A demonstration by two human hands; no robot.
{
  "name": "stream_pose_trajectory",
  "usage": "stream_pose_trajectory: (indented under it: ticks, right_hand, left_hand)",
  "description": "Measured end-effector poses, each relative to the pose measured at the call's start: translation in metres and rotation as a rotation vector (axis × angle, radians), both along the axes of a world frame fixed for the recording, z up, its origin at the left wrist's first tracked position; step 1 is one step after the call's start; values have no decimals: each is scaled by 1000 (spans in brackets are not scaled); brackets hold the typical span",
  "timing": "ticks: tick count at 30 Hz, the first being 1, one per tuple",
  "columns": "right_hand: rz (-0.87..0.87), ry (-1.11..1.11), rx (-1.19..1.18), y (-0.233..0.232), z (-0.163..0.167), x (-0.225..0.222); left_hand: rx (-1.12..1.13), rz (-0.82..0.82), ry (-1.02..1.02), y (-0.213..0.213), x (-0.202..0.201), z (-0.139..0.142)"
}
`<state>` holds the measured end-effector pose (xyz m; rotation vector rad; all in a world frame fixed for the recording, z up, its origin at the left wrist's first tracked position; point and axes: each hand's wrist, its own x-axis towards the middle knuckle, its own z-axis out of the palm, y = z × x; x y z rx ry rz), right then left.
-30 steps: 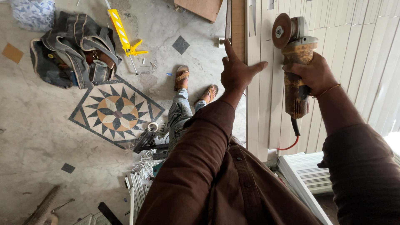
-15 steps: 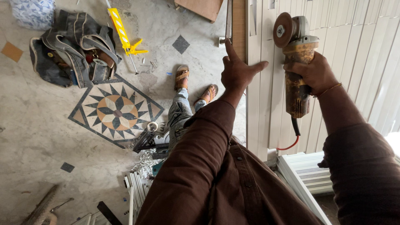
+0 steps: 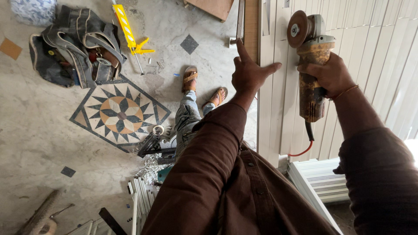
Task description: The person holds a stack of white slatted profiles on a work surface and runs an angle grinder along their edges, steadying the boards with the other hand. They reposition the grinder repeatedly along the lengths, brushing debris aside between passes.
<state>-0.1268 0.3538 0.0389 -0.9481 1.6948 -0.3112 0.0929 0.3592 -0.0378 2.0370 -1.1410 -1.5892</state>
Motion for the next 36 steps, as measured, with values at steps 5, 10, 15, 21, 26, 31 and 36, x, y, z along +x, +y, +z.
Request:
stream_pose_trajectory:
  ticks: [5, 10, 15, 21, 26, 31, 36]
  right_hand:
    - [19, -3, -12, -1, 1, 2]
    - [25, 38, 5, -1, 4, 4]
    - [20, 8, -6, 0, 7, 6]
    - [-4, 10, 8, 0, 6, 6]
    - [11, 1, 3, 0, 5, 4]
    - [-5, -13, 3, 0, 6, 4]
    - [11, -14, -16, 0, 8, 6]
  left_hand:
    - [1, -1, 17, 1, 1, -2]
    - [-17, 6, 15, 2, 1, -3]
    - [3, 0, 1, 3, 1, 0]
    - [3, 8, 14, 2, 2, 3]
    - [3, 0, 17, 3, 2, 3]
    - [-23, 16, 12, 4, 2, 2]
    - [-14, 14, 18, 4, 1, 3]
